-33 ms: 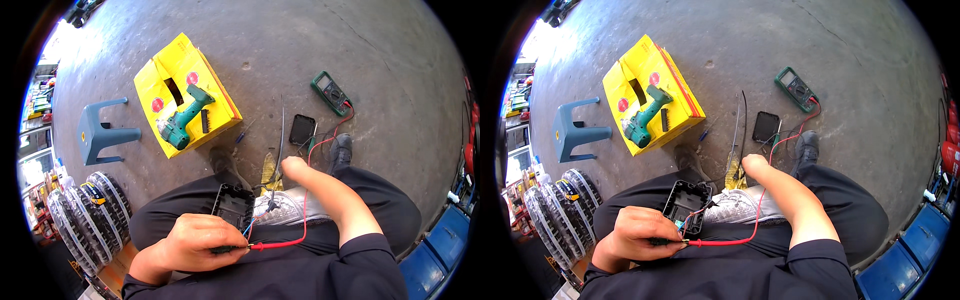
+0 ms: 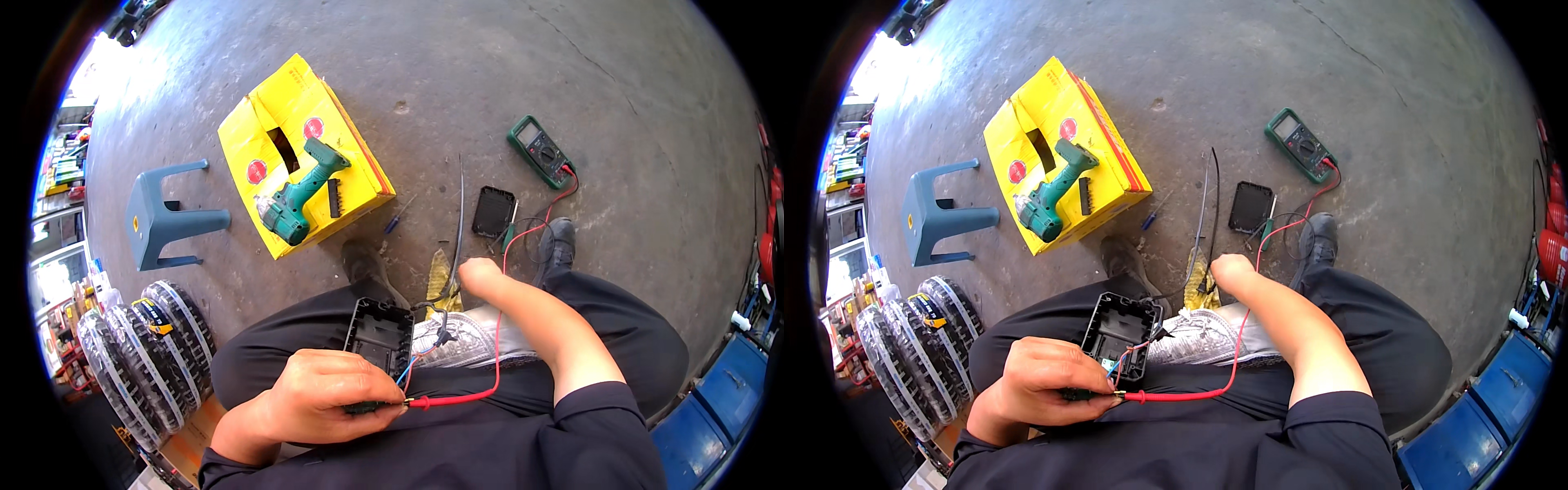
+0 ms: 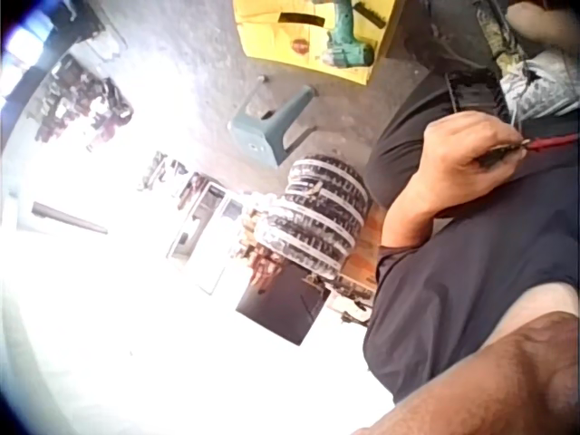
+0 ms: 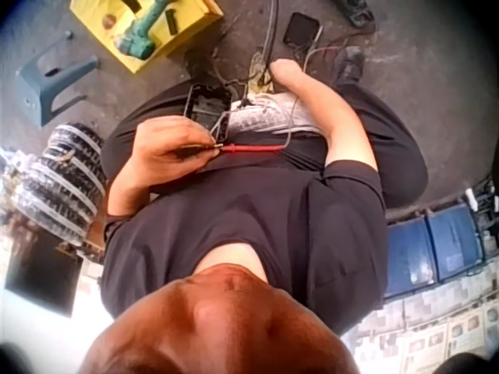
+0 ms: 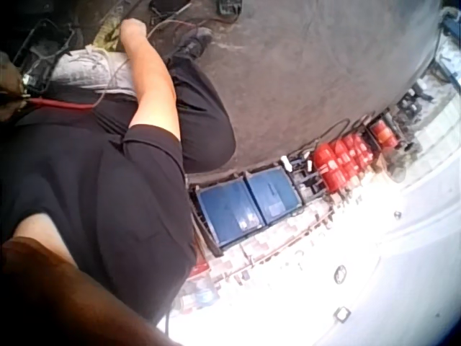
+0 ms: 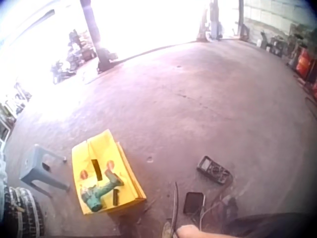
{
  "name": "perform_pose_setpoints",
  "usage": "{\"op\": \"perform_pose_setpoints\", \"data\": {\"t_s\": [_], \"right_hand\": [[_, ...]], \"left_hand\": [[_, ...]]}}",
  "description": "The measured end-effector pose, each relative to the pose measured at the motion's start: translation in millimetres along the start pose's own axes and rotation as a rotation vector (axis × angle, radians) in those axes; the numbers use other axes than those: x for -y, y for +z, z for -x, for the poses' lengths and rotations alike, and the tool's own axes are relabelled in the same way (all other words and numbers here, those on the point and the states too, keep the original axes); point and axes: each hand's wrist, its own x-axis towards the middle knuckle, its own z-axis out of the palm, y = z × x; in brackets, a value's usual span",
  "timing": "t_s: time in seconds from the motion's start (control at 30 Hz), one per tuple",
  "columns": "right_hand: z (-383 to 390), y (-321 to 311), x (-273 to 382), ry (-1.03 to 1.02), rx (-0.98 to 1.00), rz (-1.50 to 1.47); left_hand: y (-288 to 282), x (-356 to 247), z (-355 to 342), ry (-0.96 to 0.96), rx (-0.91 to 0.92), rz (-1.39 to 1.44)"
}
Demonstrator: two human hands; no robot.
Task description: The person uses a multimeter to test a circuit board and connected wires, holding probes to various contact points and turning the board over.
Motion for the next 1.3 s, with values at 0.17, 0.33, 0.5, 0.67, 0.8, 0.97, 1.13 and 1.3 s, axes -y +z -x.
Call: {"op": "perform_pose_setpoints", "data": {"t_s": [0.17, 0.33, 0.5, 0.67, 0.8, 0.97, 1.13, 1.3], "right_hand": [[2, 11, 14, -0.062, 0.025, 0.114], [-18, 33, 10, -0.074, -0.107, 0.079], [-15, 26, 17, -0.069, -0.074, 0.103], [-20, 36, 19, -0.056, 0.038, 0.145], [-12, 25, 25, -0.083, 0.229, 0.251], [-9, 15, 17, -0.104, 0.312, 0.277], [-8, 19, 4, -0.258, 0.289, 0.345], [-9, 26, 3, -0.236, 0.299, 0.245]], "left_hand": [[1, 0, -3, -0.008, -0.004, -0.047], [3, -1, -4, 0.000, -0.006, -0.043], [4, 0, -3, 0.009, -0.008, -0.052], [4, -1, -4, 0.023, -0.012, -0.057], [3, -1, -4, 0.023, -0.012, -0.054], [3, 0, -4, 0.021, -0.023, -0.055], [3, 1, -5, 0.022, -0.017, -0.057], [4, -1, -7, 0.023, -0.019, -0.063]]}}
